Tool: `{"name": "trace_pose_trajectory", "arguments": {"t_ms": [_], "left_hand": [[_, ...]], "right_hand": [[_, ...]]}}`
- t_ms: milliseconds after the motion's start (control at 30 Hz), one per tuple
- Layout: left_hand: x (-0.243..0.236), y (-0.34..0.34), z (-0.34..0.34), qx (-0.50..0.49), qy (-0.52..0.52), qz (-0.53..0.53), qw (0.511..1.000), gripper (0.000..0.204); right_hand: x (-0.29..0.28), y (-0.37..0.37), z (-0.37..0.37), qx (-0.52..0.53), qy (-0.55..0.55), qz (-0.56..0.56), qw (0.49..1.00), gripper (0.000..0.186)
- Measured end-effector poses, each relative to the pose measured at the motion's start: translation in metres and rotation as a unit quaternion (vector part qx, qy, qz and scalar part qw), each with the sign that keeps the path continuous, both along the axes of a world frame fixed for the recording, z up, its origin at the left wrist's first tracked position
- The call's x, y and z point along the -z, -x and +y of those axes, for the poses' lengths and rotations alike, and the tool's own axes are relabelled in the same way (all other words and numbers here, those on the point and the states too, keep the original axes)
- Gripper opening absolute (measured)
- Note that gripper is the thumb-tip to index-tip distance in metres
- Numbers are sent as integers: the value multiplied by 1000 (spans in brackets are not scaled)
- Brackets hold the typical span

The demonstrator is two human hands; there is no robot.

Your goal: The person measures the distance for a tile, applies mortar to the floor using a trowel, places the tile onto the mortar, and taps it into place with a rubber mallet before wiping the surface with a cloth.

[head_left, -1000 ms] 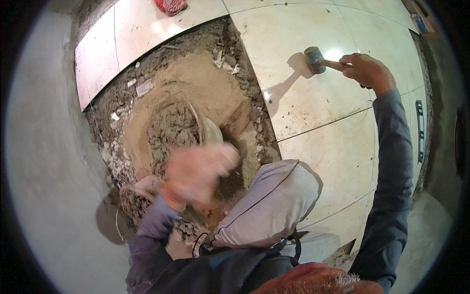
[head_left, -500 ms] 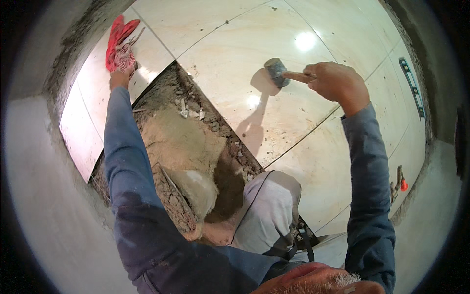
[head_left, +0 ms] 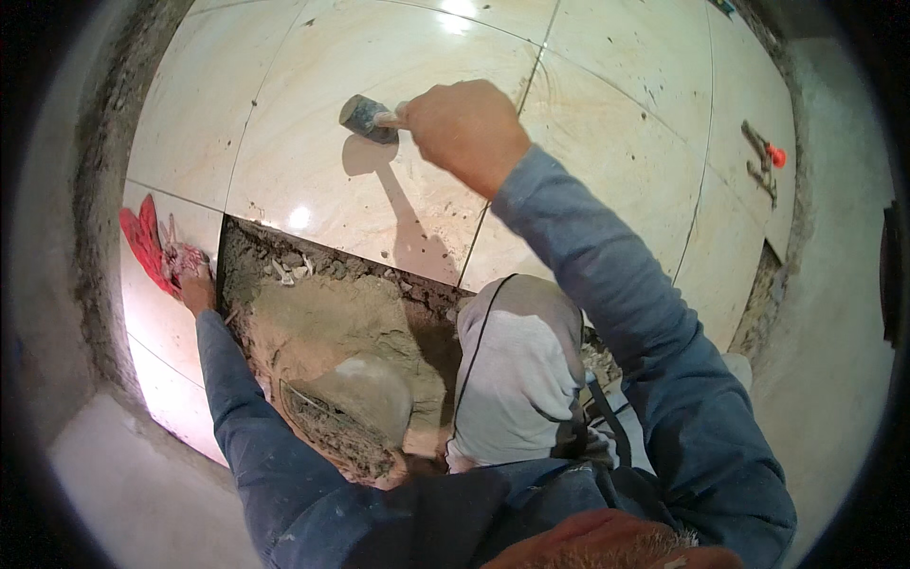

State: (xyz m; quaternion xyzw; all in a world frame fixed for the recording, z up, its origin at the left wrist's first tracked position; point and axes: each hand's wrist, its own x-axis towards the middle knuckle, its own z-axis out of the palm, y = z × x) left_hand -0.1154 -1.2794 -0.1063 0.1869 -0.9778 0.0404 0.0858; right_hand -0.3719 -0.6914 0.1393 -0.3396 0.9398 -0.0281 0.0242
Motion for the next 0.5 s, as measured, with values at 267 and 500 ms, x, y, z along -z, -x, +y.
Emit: {"name": "trace_pose_trajectory", "arguments": {"t_ms": [267, 500], "left_hand": [[-38, 78, 37, -59, -44, -123, 990, 66], [4, 170, 152, 301, -139, 66, 941, 55]], "right_hand": [[80, -72, 143, 102, 180, -224, 952, 47], [76, -230, 359, 388, 257, -293, 835, 48]]}}
